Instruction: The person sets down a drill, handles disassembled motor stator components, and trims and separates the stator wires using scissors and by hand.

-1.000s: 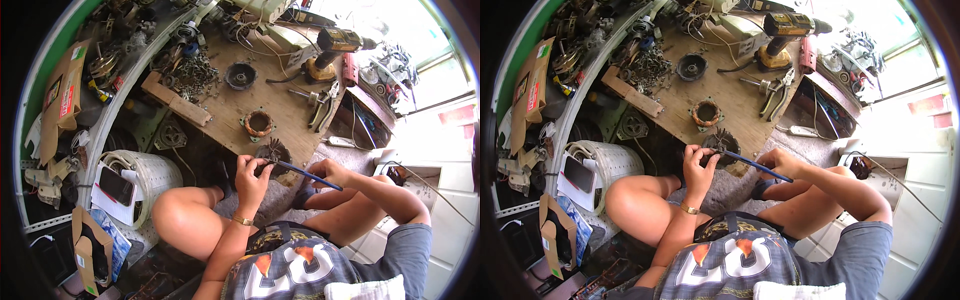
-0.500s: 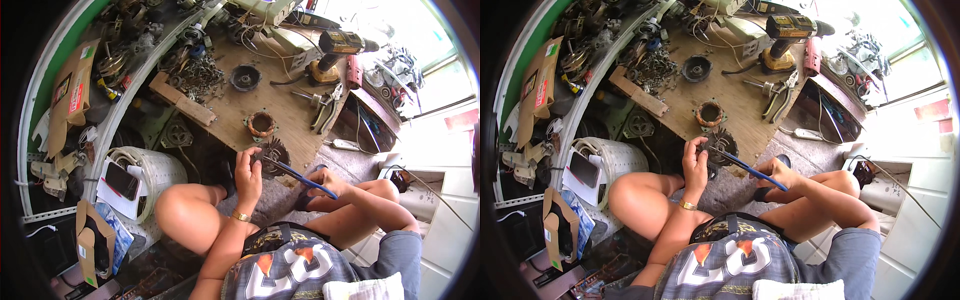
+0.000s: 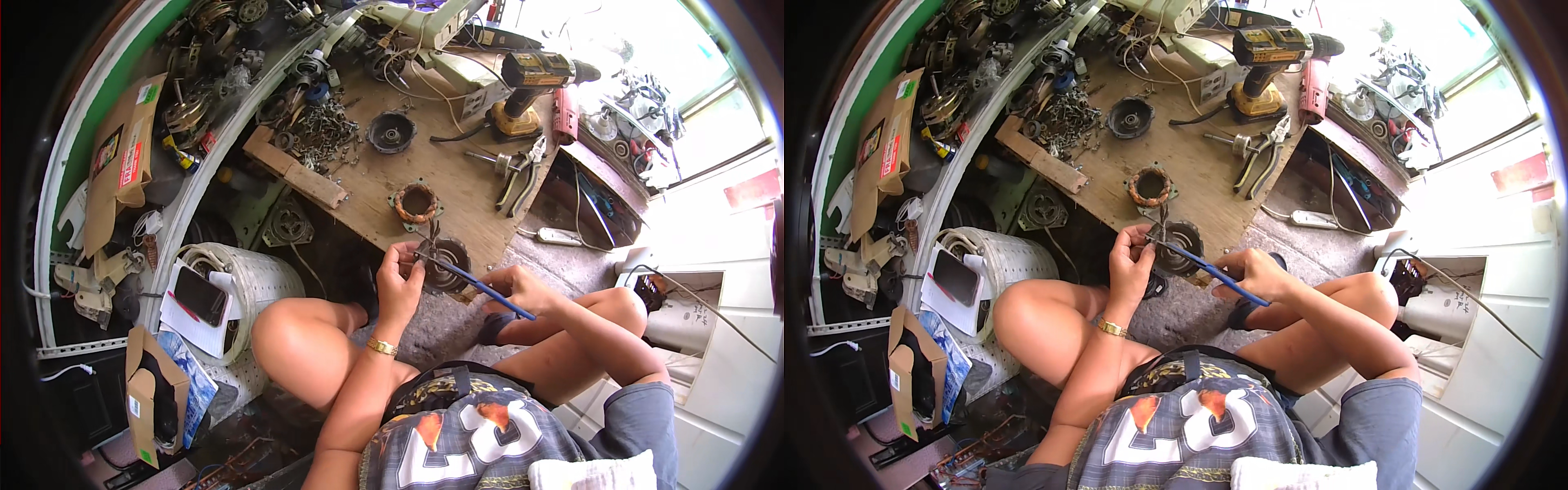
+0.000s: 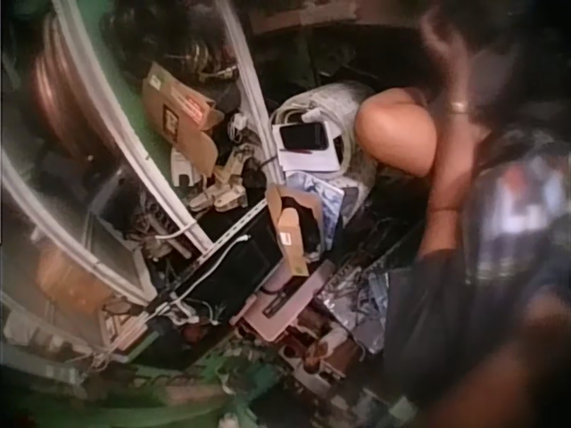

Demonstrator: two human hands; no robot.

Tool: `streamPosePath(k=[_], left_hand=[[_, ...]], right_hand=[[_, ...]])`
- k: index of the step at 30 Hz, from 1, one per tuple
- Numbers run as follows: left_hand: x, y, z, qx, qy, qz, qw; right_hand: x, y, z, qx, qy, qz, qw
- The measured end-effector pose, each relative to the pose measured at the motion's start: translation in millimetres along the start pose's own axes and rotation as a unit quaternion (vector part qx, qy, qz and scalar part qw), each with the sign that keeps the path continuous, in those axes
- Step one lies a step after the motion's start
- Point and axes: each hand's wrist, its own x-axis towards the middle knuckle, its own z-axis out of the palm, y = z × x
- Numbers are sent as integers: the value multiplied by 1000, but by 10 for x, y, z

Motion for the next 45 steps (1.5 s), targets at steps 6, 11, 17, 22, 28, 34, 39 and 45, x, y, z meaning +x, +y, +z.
streamPosePath(k=[6, 11, 17, 22, 28, 34, 39, 45], left_hand=[[-26, 71, 28, -30, -3, -29, 999], [8, 52, 8, -31, 13, -9, 999], [18, -39, -70, -16, 24, -20, 999], [-32, -4, -71, -40, 36, -40, 998], [-66, 60, -58, -49, 14, -45, 998], [-97, 71, -29, 2, 24, -25, 999], [-124, 8, 26, -20, 43, -5, 999], [-107, 76, 5, -23, 49, -6, 999]], right_hand=[[-20, 88, 64, -37, 67, -42, 996], [23, 119, 81, -46, 60, -31, 997], [19, -22, -73, -131, 72, -72, 986], [25, -39, -161, -119, 33, -35, 992], [120, 124, -44, -46, 41, -59, 996], [175, 75, -46, -94, 7, -67, 993], [136, 46, -51, 44, -44, -45, 997], [116, -163, -134, 100, -84, -19, 991]])
